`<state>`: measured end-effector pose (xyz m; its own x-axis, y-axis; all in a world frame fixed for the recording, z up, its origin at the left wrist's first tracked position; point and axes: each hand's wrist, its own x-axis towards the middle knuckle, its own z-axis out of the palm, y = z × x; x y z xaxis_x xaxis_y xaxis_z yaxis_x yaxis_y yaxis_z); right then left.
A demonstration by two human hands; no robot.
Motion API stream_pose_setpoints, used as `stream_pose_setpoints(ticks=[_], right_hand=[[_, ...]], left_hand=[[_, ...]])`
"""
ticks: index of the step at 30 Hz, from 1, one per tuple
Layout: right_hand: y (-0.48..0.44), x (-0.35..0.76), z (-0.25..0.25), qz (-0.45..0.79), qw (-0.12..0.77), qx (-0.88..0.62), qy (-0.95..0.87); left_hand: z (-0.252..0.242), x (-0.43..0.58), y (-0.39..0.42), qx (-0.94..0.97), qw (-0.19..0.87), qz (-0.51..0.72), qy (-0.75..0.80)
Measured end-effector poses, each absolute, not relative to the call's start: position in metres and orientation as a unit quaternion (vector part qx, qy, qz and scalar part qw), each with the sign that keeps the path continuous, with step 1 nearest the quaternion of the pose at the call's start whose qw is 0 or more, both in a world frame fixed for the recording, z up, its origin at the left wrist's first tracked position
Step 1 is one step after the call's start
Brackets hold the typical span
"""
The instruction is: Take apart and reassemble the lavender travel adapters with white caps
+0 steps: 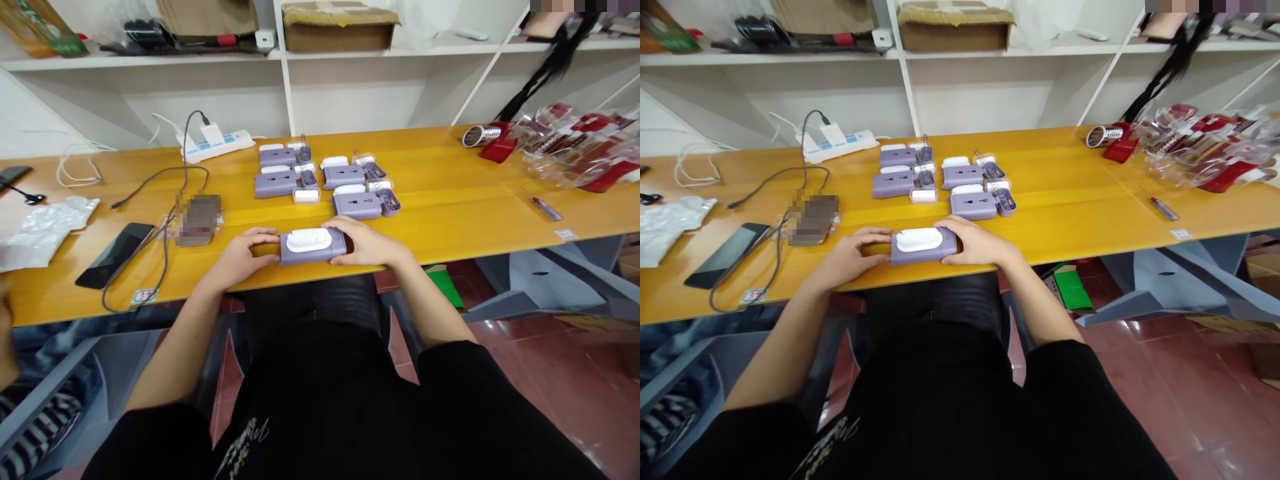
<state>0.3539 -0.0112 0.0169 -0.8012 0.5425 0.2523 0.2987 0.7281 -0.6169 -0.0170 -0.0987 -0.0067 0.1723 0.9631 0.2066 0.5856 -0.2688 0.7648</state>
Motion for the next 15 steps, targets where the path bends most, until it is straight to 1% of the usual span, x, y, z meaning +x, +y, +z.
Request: stream_pose_setpoints(ticks=[2,5,8,10,12,15], right_hand=[[-0.012,0.363,0.023,0.274,0.198,-0.245,-0.909],[-0.011,0.375,0.029,0.258,0.186,-0.263,-0.911],[-0.011,0.383,0.032,0.248,0.179,-0.276,-0.911],[-0.012,0.386,0.033,0.246,0.177,-0.278,-0.911],[-0.012,0.387,0.033,0.247,0.177,-0.274,-0.913],[-0.011,0.387,0.033,0.253,0.178,-0.269,-0.912]], left_hand=[[0.005,-0.024,-0.09,0.702,0.274,0.384,0.533],[0.026,-0.013,-0.056,0.688,0.188,0.414,0.566],[0.04,0.019,-0.008,0.76,0.114,0.357,0.531],[0.039,0.041,0.018,0.799,0.063,0.309,0.511],[0.032,0.054,0.033,0.801,0.035,0.28,0.528],[0.016,0.058,0.034,0.786,0.019,0.272,0.555]])
